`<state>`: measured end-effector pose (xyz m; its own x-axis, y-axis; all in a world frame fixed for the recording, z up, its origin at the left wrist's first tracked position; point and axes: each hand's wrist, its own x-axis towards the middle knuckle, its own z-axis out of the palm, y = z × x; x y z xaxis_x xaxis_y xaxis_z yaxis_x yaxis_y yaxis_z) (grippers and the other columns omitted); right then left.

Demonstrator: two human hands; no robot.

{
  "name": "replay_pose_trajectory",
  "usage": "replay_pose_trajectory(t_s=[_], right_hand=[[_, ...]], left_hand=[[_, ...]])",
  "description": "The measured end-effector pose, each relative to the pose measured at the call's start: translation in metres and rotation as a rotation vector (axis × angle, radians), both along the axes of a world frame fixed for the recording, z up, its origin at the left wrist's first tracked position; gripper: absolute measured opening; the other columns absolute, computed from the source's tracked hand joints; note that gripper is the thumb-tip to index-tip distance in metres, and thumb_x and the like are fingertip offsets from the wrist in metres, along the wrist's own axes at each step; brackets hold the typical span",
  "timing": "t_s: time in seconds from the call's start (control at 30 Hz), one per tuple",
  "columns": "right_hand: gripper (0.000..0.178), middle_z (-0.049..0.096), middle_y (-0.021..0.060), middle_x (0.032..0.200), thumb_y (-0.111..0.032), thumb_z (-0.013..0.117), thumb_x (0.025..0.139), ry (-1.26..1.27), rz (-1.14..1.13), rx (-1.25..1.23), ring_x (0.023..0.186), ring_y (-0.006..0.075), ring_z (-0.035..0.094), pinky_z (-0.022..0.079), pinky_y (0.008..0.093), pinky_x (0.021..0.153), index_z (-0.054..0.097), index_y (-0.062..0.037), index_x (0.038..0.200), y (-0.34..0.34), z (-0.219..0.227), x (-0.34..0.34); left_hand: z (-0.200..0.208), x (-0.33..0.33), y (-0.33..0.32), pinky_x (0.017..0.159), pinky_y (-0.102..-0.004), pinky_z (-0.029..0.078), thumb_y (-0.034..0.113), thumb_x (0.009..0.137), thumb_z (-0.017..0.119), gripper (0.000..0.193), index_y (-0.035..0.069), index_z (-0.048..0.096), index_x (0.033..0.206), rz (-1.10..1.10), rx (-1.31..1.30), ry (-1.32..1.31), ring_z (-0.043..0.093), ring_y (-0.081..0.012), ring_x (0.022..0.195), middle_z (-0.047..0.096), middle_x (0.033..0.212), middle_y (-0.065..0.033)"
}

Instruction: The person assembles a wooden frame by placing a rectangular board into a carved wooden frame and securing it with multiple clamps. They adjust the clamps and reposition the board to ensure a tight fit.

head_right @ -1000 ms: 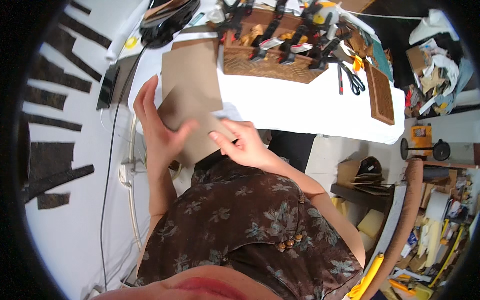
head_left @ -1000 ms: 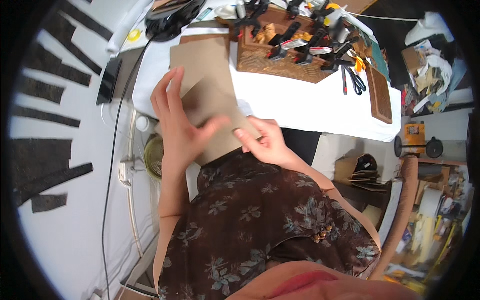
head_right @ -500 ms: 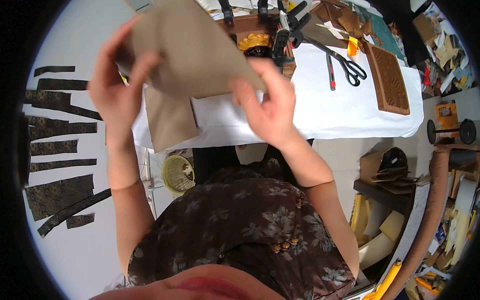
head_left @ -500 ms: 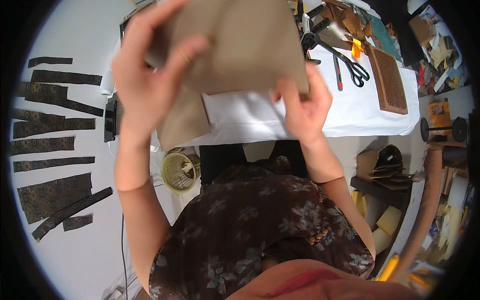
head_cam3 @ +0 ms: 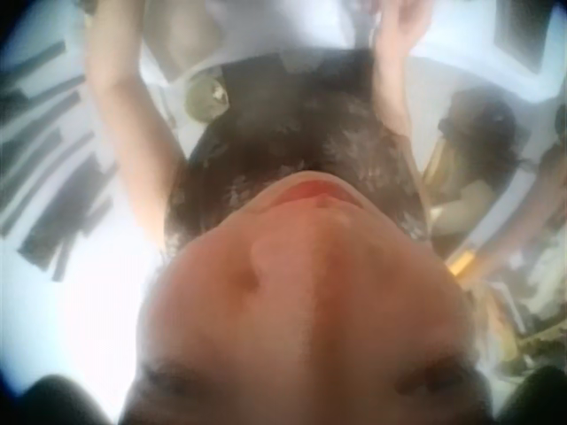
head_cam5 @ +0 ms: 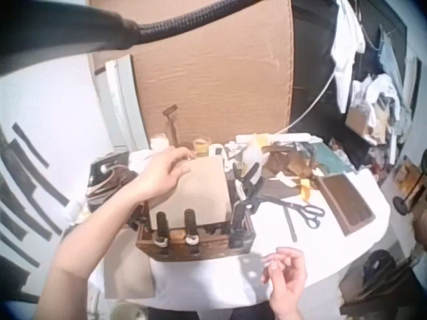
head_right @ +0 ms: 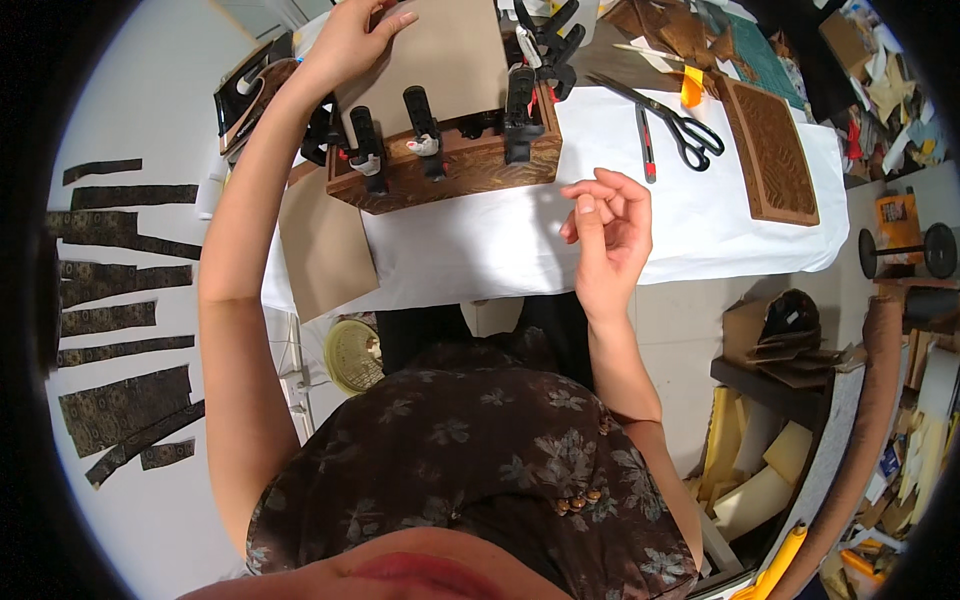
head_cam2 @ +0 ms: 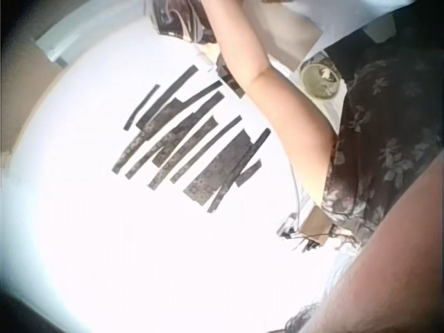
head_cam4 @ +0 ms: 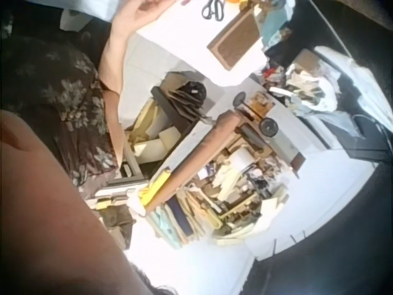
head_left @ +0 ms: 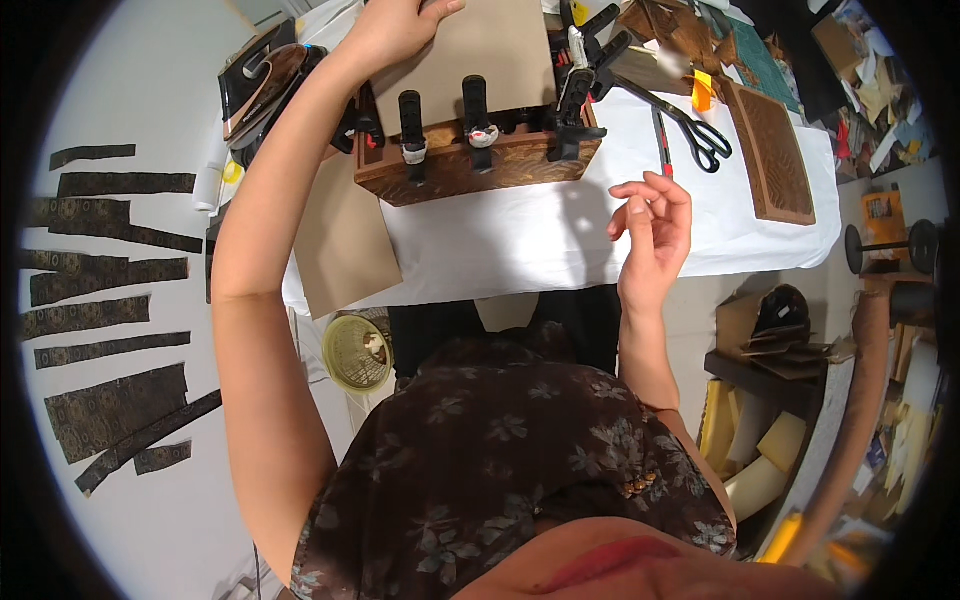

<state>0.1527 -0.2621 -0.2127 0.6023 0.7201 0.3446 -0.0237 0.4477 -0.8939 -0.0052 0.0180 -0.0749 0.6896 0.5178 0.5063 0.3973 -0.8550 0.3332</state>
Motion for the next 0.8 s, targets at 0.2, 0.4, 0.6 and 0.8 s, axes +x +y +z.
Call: replay_pose_trajectory(t_s=[0.2, 0.4, 0.6, 0.8], right_hand=[[0.025, 0.067, 0.0101, 0.095, -0.006, 0.058, 0.098, 0.06, 0.057, -0.05, 0.066, 0.007, 0.053, 0.045, 0.0208, 0.06, 0.05, -0.0016, 0.121, 0.0, -0.011, -0.003], [0.024, 0.067, 0.0086, 0.093, -0.006, 0.058, 0.098, 0.083, 0.13, -0.046, 0.067, 0.0071, 0.053, 0.045, 0.0208, 0.061, 0.051, -0.0021, 0.121, 0.006, -0.012, -0.006], [0.022, 0.066, 0.0077, 0.091, -0.006, 0.058, 0.098, 0.093, 0.164, -0.056, 0.069, 0.0065, 0.052, 0.044, 0.0205, 0.061, 0.051, -0.0019, 0.119, 0.004, -0.014, -0.008], [0.022, 0.066, 0.0072, 0.089, -0.005, 0.057, 0.098, 0.092, 0.203, -0.061, 0.069, 0.0065, 0.052, 0.044, 0.0203, 0.062, 0.051, -0.0019, 0.119, 0.003, -0.023, -0.007]], left_hand=[[-0.023, -0.003, -0.004, 0.09, -0.0402, 0.046, 0.007, 0.087, 0.062, 0.017, 0.004, 0.067, 0.104, -0.032, 0.048, -0.032, 0.055, -0.0348, 0.103, 0.055, 0.103, -0.0188], [-0.042, -0.002, -0.014, 0.088, -0.0395, 0.047, 0.007, 0.086, 0.063, 0.014, 0.003, 0.071, 0.096, -0.112, 0.038, -0.025, 0.056, -0.0343, 0.099, 0.053, 0.107, -0.0176], [-0.064, -0.018, 0.013, 0.082, -0.0357, 0.053, 0.006, 0.082, 0.071, 0.038, 0.007, 0.067, 0.12, -0.113, 0.391, 0.27, 0.063, -0.0266, 0.089, 0.063, 0.1, -0.0072], [-0.033, -0.014, -0.029, 0.087, -0.0422, 0.046, 0.007, 0.084, 0.065, 0.025, -0.001, 0.065, 0.108, -0.129, 0.148, 0.315, 0.055, -0.0359, 0.102, 0.056, 0.104, -0.0202]])
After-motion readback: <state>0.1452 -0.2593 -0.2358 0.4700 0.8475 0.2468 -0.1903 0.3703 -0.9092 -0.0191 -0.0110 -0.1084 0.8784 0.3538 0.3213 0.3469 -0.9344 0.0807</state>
